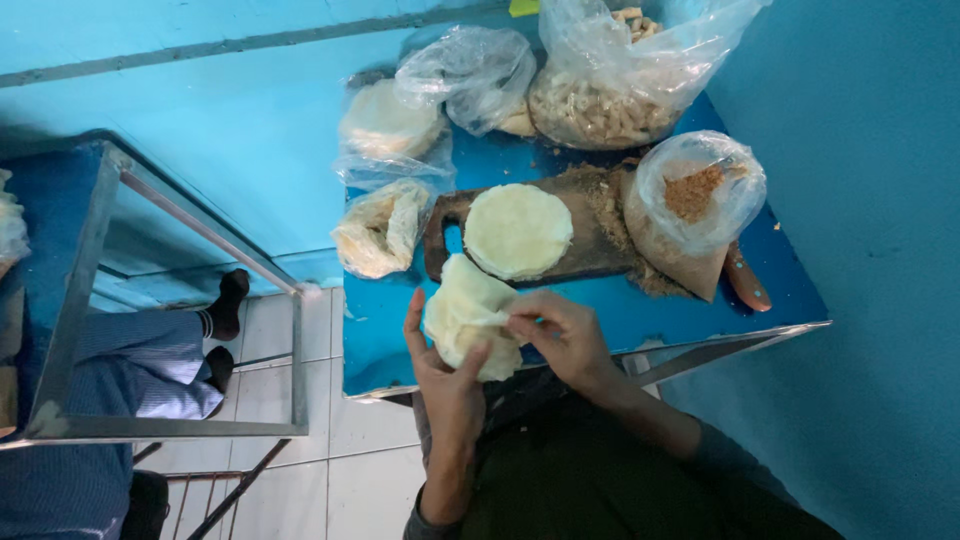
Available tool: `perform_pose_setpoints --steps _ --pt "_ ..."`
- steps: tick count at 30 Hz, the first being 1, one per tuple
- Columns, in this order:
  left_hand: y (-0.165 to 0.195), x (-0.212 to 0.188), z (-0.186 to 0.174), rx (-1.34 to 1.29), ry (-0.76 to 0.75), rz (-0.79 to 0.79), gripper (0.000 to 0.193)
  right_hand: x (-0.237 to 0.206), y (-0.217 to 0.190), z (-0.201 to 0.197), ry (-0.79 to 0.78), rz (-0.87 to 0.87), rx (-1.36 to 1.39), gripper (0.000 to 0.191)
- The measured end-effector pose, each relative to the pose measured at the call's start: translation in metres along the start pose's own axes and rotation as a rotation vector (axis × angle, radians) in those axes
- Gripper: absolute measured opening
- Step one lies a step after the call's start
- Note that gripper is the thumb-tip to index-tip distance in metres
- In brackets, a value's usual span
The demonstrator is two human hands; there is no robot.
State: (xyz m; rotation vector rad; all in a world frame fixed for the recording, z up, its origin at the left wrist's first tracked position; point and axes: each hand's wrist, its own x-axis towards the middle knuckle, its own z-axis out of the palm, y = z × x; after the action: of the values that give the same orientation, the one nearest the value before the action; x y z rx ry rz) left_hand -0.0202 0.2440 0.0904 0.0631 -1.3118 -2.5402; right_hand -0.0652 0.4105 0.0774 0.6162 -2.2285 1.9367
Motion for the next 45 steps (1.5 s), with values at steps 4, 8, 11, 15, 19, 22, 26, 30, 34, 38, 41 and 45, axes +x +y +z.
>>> perform_pose_setpoints --steps 4,8,11,15,19,22,26,30,34,38,41,45 --pt "-0.003 0.001 0.006 0.180 0.038 0.030 0.084 0.010 0.013 -0.014 0.011 0.443 0.610 0.026" --pt "-0.002 0.000 0.009 0.292 0.034 0.092 0.080 0.011 0.006 -0.014 -0.090 0.350 0.397 0.037" --pt "0.003 -0.001 0.004 0.304 0.031 0.073 0.081 0.013 0.003 -0.010 -0.186 0.286 0.127 0.036" --pt "0.021 0.003 -0.027 0.052 0.073 -0.136 0.083 0.038 0.007 -0.029 -0.161 0.625 0.468 0.032" --pt "0.042 0.004 -0.078 -0.222 0.106 -0.176 0.081 0.072 -0.006 -0.061 -0.059 0.651 0.732 0.035" --pt "0.052 0.005 -0.115 -0.189 0.204 0.033 0.076 0.104 -0.027 -0.083 0.061 0.451 0.639 0.027" --pt "0.055 0.006 -0.142 -0.146 0.371 0.247 0.071 0.134 -0.041 -0.089 0.083 -0.024 0.235 0.025" --pt "0.056 0.006 -0.151 -0.145 0.429 0.231 0.070 0.138 -0.023 -0.060 -0.112 -0.502 -0.804 0.028" --pt "0.056 0.005 -0.151 -0.130 0.369 0.215 0.072 0.112 0.003 -0.031 -0.322 -0.552 -1.147 0.044" --pt "0.057 0.006 -0.148 -0.179 0.348 0.192 0.070 0.100 0.009 -0.035 -0.227 -0.664 -1.054 0.033" --pt "0.058 0.008 -0.144 -0.173 0.328 0.176 0.068 0.105 0.006 -0.039 -0.234 -0.573 -1.031 0.019" --pt "0.058 0.007 -0.140 -0.172 0.340 0.156 0.069 0.126 0.002 -0.036 -0.090 -0.290 -0.751 0.018"
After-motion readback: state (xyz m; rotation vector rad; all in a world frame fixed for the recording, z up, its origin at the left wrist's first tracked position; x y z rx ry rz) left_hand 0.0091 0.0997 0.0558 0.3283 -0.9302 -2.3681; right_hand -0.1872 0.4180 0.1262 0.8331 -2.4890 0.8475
